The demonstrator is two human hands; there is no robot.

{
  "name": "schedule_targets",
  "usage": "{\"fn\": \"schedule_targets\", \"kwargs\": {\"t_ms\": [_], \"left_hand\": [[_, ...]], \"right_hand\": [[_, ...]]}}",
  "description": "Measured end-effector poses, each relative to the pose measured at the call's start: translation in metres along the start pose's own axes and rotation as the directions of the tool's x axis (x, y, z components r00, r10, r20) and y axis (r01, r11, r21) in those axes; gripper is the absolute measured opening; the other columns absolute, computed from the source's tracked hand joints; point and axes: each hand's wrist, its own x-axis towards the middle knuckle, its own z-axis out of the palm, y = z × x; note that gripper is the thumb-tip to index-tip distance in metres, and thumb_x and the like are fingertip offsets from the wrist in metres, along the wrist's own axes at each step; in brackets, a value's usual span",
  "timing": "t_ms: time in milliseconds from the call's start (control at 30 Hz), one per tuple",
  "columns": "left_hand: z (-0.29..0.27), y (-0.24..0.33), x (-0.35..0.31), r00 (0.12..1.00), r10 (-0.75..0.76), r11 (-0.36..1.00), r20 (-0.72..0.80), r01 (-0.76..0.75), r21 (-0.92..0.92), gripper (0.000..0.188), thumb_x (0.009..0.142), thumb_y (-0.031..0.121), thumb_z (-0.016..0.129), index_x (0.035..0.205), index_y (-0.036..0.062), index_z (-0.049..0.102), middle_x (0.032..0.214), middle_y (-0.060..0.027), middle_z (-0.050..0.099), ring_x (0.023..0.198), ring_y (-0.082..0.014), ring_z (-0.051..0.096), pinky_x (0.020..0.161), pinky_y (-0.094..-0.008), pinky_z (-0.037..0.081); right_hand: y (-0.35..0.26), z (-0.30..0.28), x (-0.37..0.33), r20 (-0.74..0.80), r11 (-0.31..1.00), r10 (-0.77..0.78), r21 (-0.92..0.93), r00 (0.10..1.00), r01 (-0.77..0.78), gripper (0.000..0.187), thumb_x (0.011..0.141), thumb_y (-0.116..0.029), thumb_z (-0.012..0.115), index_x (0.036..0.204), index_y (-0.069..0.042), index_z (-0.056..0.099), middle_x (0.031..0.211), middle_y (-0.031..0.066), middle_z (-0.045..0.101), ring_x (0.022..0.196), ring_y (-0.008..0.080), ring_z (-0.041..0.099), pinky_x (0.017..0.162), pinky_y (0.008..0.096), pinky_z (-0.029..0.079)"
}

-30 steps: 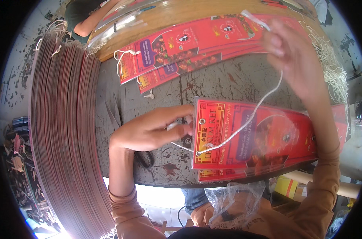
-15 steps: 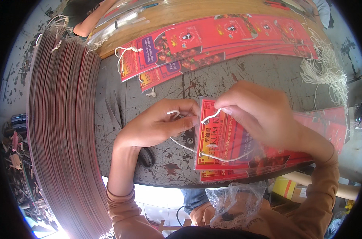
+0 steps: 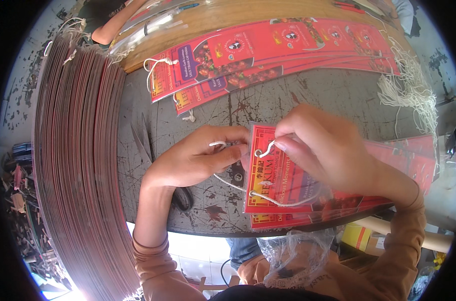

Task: The person ties white strings around red rectangular packages. They cut the strings with scissors, thread them through holes in the packages, and tie knots to secure them. The person handles multiple packages one at a time, stacking completed ones on the table.

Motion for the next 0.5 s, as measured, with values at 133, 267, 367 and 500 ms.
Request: {"fn": "schedule_targets", "kwargs": {"t_ms": [133, 267, 367, 500], "left_hand": [[-0.0005, -0.0003, -0.0002, 1.000, -0.019, 0.998, 0.011, 0.020, -0.053, 0.021, 0.091, 0.004, 0.045, 0.107, -0.0051, 0.056, 0.088, -0.0070, 0.061, 0.084, -0.0120, 0.055, 0.077, -0.0266, 0.044], [-0.0006, -0.0022, -0.0003, 1.000, -0.030, 0.998, 0.008, 0.030, -0.057, 0.020, 0.092, 0.005, 0.045, 0.105, -0.0055, 0.056, 0.087, -0.0071, 0.061, 0.084, -0.0119, 0.055, 0.078, -0.0268, 0.044], [-0.0010, -0.0022, -0.0003, 0.999, -0.035, 0.998, 0.007, 0.035, -0.048, 0.020, 0.092, 0.005, 0.045, 0.104, -0.0056, 0.056, 0.087, -0.0072, 0.061, 0.084, -0.0121, 0.056, 0.077, -0.0266, 0.044], [-0.0011, -0.0029, -0.0003, 0.999, -0.044, 0.997, 0.000, 0.043, -0.065, 0.019, 0.092, 0.005, 0.046, 0.103, -0.0056, 0.057, 0.086, -0.0068, 0.062, 0.083, -0.0115, 0.055, 0.076, -0.0261, 0.044]], "right_hand": [[-0.0004, 0.0027, -0.0004, -0.017, 1.000, 0.004, -0.016, 1.000, -0.005, 0.016, 0.076, 0.001, 0.066, 0.088, -0.002, 0.055, 0.076, 0.0117, 0.055, 0.065, 0.0260, 0.057, 0.056, 0.0323, 0.044], [0.0010, 0.0056, -0.0019, -0.056, 0.999, -0.003, -0.042, 0.998, 0.001, 0.017, 0.076, 0.000, 0.067, 0.087, -0.002, 0.054, 0.076, 0.0114, 0.054, 0.064, 0.0257, 0.056, 0.054, 0.0322, 0.044], [-0.0004, 0.0062, -0.0026, -0.059, 0.996, -0.015, -0.084, 0.998, 0.010, 0.017, 0.076, -0.001, 0.068, 0.086, -0.002, 0.054, 0.075, 0.0108, 0.054, 0.062, 0.0251, 0.056, 0.053, 0.0322, 0.044], [-0.0011, 0.0076, -0.0015, -0.060, 0.996, -0.041, -0.085, 0.997, 0.036, 0.019, 0.074, -0.002, 0.069, 0.084, -0.002, 0.053, 0.074, 0.0104, 0.053, 0.061, 0.0245, 0.055, 0.052, 0.0323, 0.044]]}}
